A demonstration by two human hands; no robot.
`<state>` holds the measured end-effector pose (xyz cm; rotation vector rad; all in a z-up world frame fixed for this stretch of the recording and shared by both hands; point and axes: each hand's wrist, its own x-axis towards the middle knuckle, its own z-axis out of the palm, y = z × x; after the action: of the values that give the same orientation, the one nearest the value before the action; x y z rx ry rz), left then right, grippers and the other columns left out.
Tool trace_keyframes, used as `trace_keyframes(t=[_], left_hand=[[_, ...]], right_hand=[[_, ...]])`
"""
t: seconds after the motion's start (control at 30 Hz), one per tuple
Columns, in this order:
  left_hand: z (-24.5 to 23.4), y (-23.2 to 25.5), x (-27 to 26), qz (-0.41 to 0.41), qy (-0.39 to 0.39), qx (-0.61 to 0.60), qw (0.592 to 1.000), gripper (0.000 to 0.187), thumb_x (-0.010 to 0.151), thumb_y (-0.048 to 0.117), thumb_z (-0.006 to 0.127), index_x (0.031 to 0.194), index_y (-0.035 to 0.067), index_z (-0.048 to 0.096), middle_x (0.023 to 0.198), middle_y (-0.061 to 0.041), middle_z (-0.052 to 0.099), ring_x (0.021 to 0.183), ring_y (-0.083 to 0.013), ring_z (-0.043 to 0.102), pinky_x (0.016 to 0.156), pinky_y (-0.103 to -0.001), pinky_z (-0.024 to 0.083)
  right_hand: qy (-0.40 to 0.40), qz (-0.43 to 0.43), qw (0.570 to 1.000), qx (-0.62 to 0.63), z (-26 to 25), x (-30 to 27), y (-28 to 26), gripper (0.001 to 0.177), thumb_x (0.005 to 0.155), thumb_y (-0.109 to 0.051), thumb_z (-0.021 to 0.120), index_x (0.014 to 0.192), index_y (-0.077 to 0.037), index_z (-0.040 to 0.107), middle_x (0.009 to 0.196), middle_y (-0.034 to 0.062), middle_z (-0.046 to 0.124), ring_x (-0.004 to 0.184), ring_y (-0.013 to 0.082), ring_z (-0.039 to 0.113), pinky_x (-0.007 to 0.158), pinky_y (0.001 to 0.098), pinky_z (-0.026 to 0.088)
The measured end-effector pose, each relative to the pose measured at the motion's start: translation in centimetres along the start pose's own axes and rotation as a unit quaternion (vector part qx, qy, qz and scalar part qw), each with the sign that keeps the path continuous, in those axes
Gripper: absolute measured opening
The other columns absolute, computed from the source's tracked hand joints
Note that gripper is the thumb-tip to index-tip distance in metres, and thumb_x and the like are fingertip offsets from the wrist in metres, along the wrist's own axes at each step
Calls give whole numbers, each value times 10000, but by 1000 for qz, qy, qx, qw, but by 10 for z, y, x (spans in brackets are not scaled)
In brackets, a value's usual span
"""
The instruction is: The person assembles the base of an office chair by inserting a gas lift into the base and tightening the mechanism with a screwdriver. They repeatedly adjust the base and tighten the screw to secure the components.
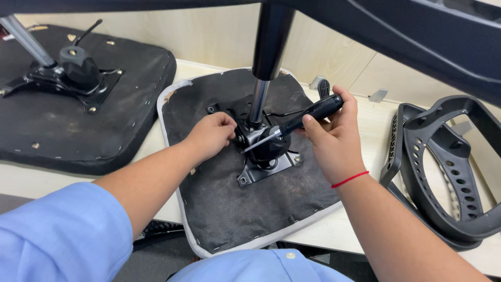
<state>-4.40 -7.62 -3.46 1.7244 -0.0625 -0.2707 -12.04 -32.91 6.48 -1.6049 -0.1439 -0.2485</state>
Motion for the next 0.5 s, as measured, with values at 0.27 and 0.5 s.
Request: trace_keyframes(t=[0.27, 0.5], left_hand=[[-8, -27, -39, 15, -137, 311, 940, 354, 722, 182, 820, 1049, 79, 727, 939, -43, 692, 878, -188, 684, 806, -309, 545], [5, -15, -44, 44, -126, 398, 908, 480, 740, 334, 843, 1135, 105, 694, 1075, -84, 653, 1031, -236, 628, 914, -363, 504]], right_hand=[[-70, -64, 992, -78, 7, -19, 14, 703, 974, 67, 599, 1549, -64, 218, 1232, 110, 544, 1108, 155, 617, 944, 298, 585], [-14, -88, 994, -64, 9, -21, 12, 678, 978, 55, 613, 1528, -54, 232, 1174, 96, 536, 1008, 119, 602, 885, 276, 585]])
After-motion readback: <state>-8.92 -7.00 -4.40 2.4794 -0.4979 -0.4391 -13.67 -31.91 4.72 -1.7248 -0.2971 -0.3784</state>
